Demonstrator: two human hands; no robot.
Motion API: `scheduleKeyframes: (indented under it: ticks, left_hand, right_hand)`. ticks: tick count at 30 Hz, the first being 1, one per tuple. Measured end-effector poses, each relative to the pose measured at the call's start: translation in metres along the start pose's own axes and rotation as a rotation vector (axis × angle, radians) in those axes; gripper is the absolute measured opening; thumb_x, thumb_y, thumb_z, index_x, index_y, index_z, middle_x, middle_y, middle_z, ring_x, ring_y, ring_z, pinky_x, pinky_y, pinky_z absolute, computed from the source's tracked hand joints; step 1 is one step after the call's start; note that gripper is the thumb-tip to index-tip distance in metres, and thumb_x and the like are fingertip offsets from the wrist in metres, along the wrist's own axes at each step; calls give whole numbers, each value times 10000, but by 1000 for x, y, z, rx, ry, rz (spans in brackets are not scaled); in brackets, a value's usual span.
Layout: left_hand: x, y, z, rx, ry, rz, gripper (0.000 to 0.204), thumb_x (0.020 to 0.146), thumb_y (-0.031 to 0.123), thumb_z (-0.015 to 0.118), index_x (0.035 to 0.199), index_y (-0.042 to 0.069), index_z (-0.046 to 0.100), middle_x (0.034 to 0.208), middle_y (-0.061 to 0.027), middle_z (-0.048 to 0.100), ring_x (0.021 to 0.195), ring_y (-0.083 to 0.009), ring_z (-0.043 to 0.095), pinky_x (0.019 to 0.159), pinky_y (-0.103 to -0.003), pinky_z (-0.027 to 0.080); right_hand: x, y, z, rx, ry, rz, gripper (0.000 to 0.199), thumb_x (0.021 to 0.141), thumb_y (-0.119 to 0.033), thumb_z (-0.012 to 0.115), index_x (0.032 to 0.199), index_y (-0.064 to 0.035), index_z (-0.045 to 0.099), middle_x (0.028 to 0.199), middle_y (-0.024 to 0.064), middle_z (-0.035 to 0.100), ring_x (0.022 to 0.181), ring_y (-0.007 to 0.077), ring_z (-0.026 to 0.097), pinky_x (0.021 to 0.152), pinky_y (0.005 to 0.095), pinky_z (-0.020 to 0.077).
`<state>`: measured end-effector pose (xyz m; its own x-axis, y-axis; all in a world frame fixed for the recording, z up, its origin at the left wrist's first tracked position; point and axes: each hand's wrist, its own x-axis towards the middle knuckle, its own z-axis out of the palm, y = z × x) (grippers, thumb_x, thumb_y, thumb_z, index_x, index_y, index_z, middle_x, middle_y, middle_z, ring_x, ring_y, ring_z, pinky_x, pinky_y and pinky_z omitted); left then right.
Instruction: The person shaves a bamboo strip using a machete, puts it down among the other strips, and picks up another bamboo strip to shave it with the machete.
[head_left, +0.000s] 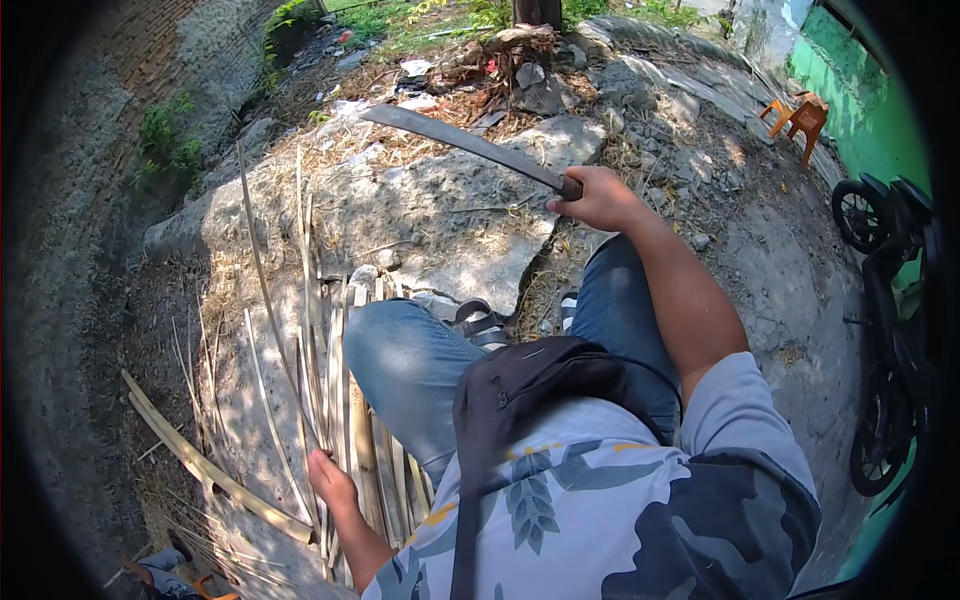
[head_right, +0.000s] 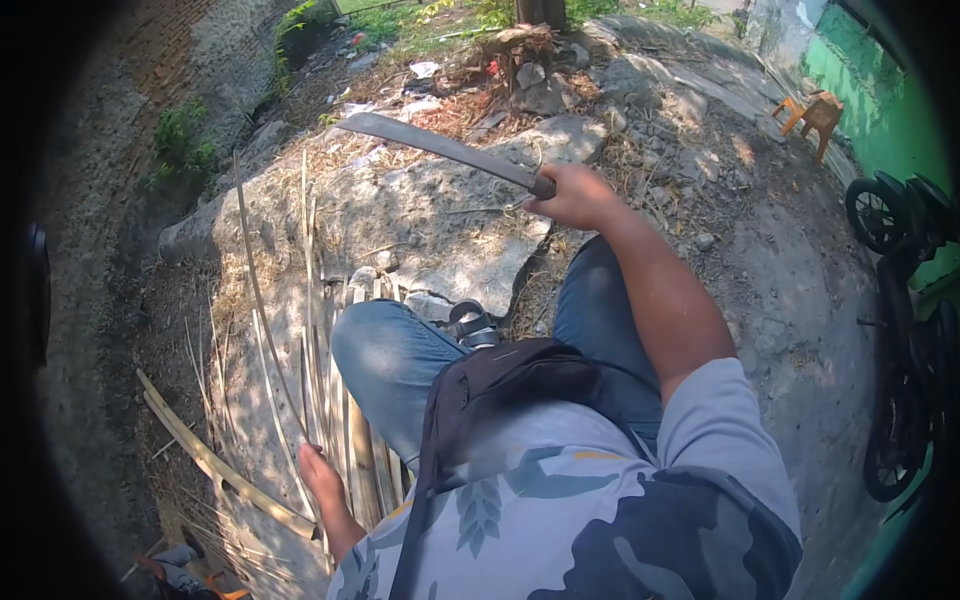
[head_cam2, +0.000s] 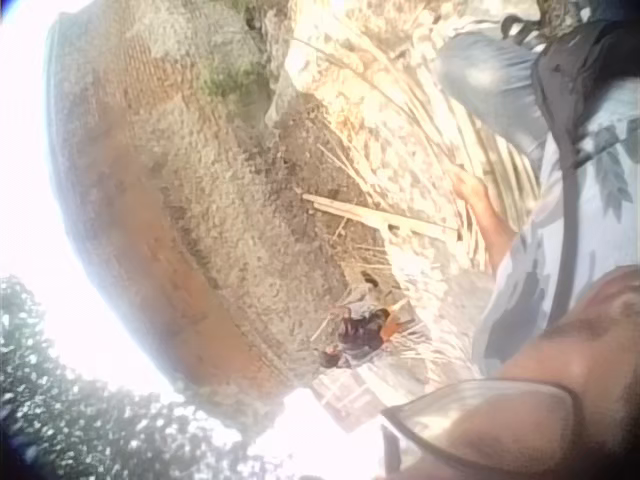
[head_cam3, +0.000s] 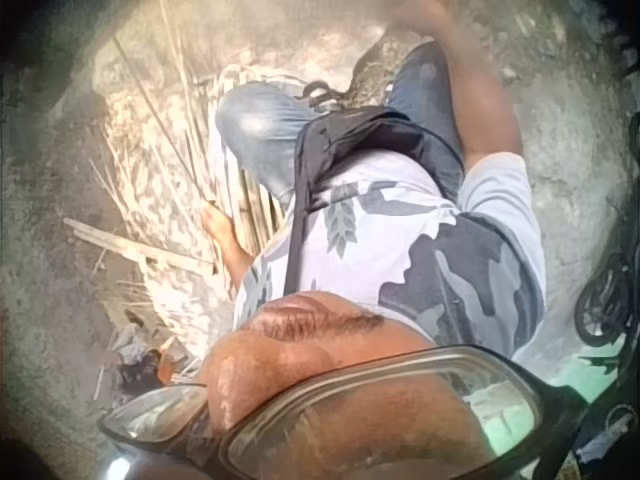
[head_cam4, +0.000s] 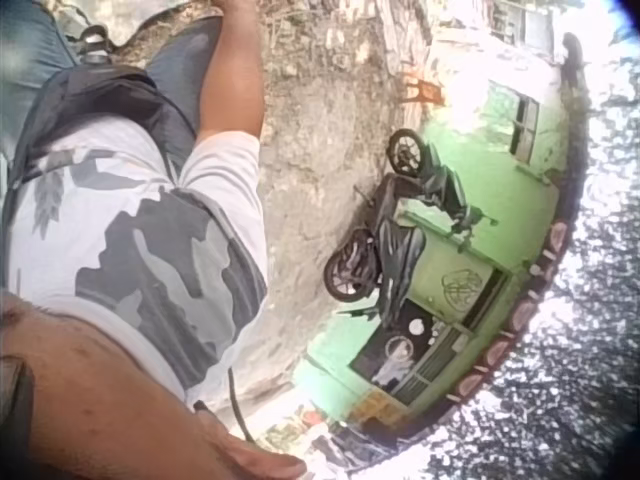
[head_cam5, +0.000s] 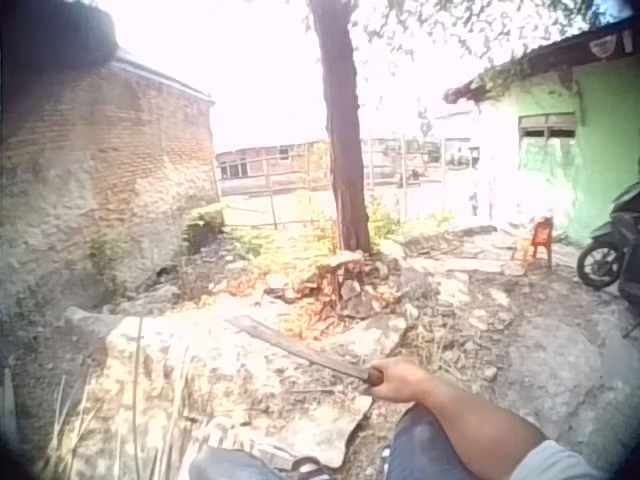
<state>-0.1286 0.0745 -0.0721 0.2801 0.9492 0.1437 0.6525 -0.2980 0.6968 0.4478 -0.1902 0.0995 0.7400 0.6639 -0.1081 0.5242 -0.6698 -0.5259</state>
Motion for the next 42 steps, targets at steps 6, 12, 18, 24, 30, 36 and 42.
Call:
scheduleKeyframes:
  ticks: [6, 12, 18, 24, 30, 36, 42]
  left_hand:
    - [56, 144, 37, -238, -293, 31, 387, 1092, 305, 510, 876, -3, 605, 739, -11, 572, 712, -82, 477, 637, -287, 415]
    - [66, 222, 86, -187, -372, 111, 408, 1085, 345, 537, 890, 5, 652, 700, 11, 560, 658, -67, 478, 591, -278, 401]
    - [47, 250, 110, -51, -295, 188, 457, 1076, 366, 537, 839, -1, 671, 623, -23, 557, 615, -102, 507, 576, -314, 409]
    - [32, 277, 113, -15, -277, 303, 438, 1071, 328, 545, 819, -10, 664, 602, -79, 575, 573, -123, 506, 554, -333, 411]
    - [38, 274, 123, -40, -270, 343, 418, 1066, 319, 554, 827, -5, 664, 613, -94, 592, 564, -134, 511, 554, -339, 415]
    - [34, 267, 127, -39, -266, 436, 408, 1077, 312, 539, 831, 8, 654, 621, -36, 534, 591, -112, 484, 555, -327, 389]
    - [32, 262, 126, -15, -269, 419, 397, 1058, 314, 547, 820, 17, 658, 648, -152, 613, 585, -255, 592, 566, -403, 440]
  right_hand:
    - [4, -49, 0, 21, 34, -282, 410, 838, -458, 788, 970, -82, 689, 922, 146, 712, 887, 335, 696, 789, 450, 527]
    - [13, -35, 53, 0, 118, -403, 253, 813, -347, 744, 964, -153, 682, 883, 114, 716, 912, 344, 709, 790, 503, 550]
    - [9, -8, 53, -138, 40, -459, 169, 737, -217, 708, 888, -162, 658, 875, 63, 732, 848, 314, 721, 726, 481, 558]
    - [11, 26, 20, -65, -34, -223, 227, 770, -204, 693, 991, -151, 683, 946, 99, 737, 945, 328, 719, 804, 486, 563]
    - [-2, 27, 37, 18, 34, -287, 165, 781, -210, 683, 930, -142, 667, 861, 128, 719, 859, 363, 709, 751, 498, 555]
    - [-1, 7, 46, -179, -39, -438, 187, 788, -210, 700, 967, -156, 701, 942, 89, 731, 936, 309, 723, 808, 470, 561]
    - [15, 28, 31, -50, -7, -176, 215, 778, -221, 707, 985, -161, 700, 970, 110, 736, 956, 337, 714, 820, 483, 566]
